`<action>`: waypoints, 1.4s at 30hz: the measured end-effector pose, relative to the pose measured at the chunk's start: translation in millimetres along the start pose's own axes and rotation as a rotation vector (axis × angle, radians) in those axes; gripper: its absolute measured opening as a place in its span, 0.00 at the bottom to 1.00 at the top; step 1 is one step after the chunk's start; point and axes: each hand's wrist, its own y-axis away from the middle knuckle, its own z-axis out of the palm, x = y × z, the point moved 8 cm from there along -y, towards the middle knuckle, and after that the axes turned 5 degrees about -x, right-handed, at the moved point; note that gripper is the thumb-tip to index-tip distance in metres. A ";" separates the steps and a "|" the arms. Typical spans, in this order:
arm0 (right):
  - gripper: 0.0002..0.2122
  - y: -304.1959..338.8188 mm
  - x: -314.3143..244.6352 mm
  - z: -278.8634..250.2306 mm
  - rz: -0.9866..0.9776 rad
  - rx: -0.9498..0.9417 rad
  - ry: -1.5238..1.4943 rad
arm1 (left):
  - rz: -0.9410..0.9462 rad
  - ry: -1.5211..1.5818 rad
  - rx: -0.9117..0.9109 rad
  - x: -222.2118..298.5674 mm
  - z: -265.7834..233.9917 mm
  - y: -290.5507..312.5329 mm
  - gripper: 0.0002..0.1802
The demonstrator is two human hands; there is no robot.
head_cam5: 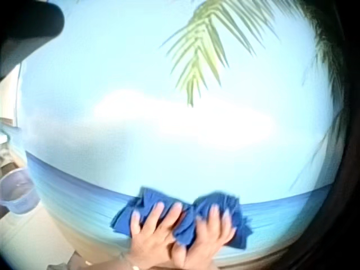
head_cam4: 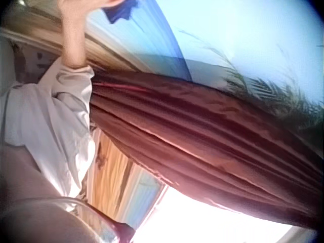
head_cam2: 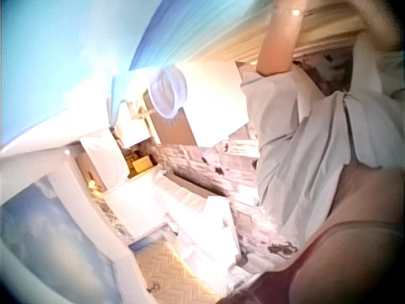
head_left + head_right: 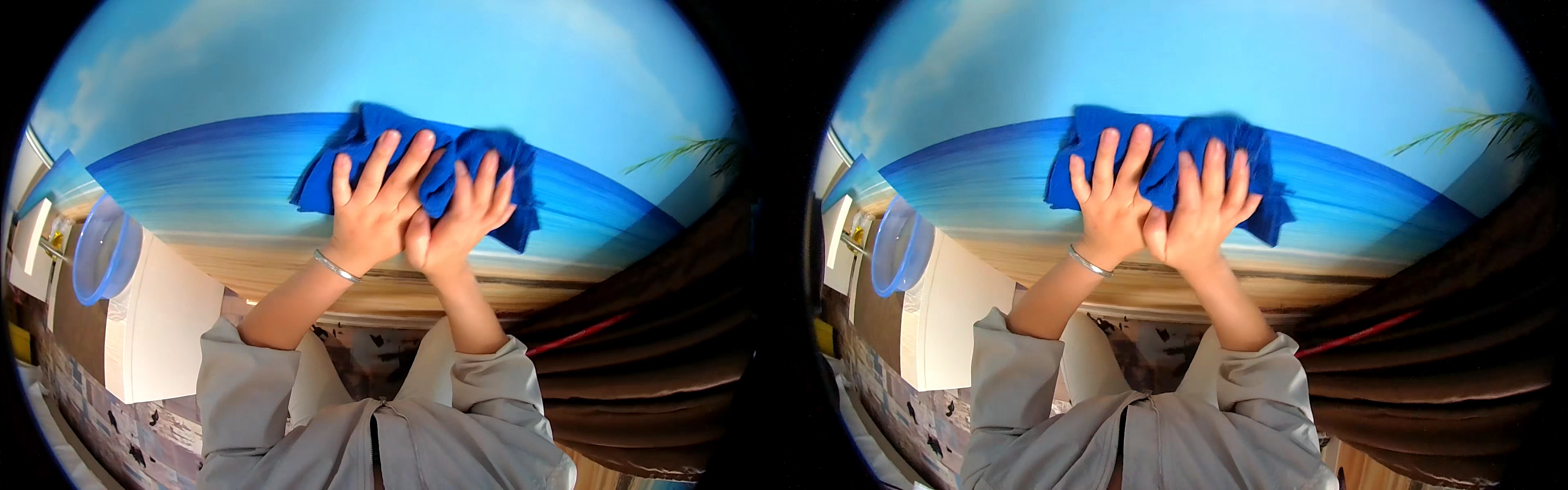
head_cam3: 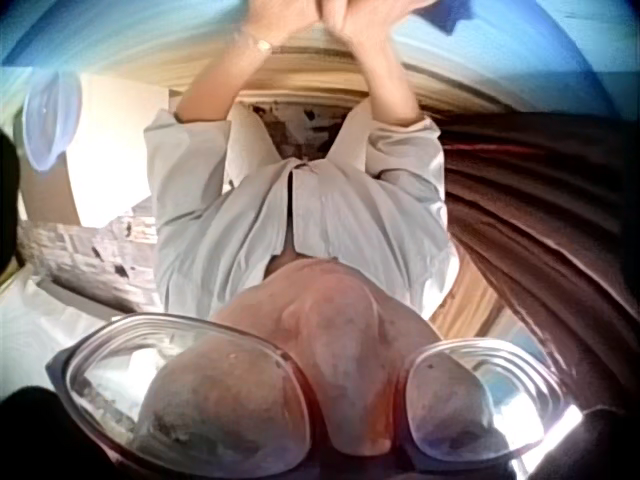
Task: The person wipes the window sill and the interior wall with a blue cloth. They then move to a white bedside table and wipe its top surface and side panel. The person uses a blue cloth to clean the surfaces in a bedroom setting.
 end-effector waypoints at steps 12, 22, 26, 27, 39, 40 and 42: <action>0.26 -55.0 -10.8 -20.2 -0.102 0.031 0.055 | -0.226 0.178 0.088 -0.4 -15.5 -22.1 0.20; 0.26 -124.5 -65.4 -0.7 -0.316 0.053 0.024 | -0.113 0.206 0.215 -57.4 -46.3 -68.3 0.13; 0.25 -103.4 -79.3 15.0 -0.366 -0.027 0.007 | -0.152 0.151 0.155 -73.9 -37.6 -45.4 0.10; 0.25 -91.4 -86.2 21.1 -0.389 -0.078 0.035 | -0.163 0.149 0.137 -80.0 -35.8 -32.2 0.12; 0.22 -46.0 -110.3 65.6 -0.361 -0.130 0.063 | -0.166 0.118 0.176 -112.4 -29.6 41.9 0.15; 0.22 -61.9 -115.4 68.1 -0.459 -0.059 0.093 | -0.103 0.126 0.178 -115.7 -28.6 38.7 0.16; 0.22 -92.2 -125.6 72.3 -0.644 0.099 0.197 | -0.074 0.088 0.170 -140.3 -48.6 -14.2 0.17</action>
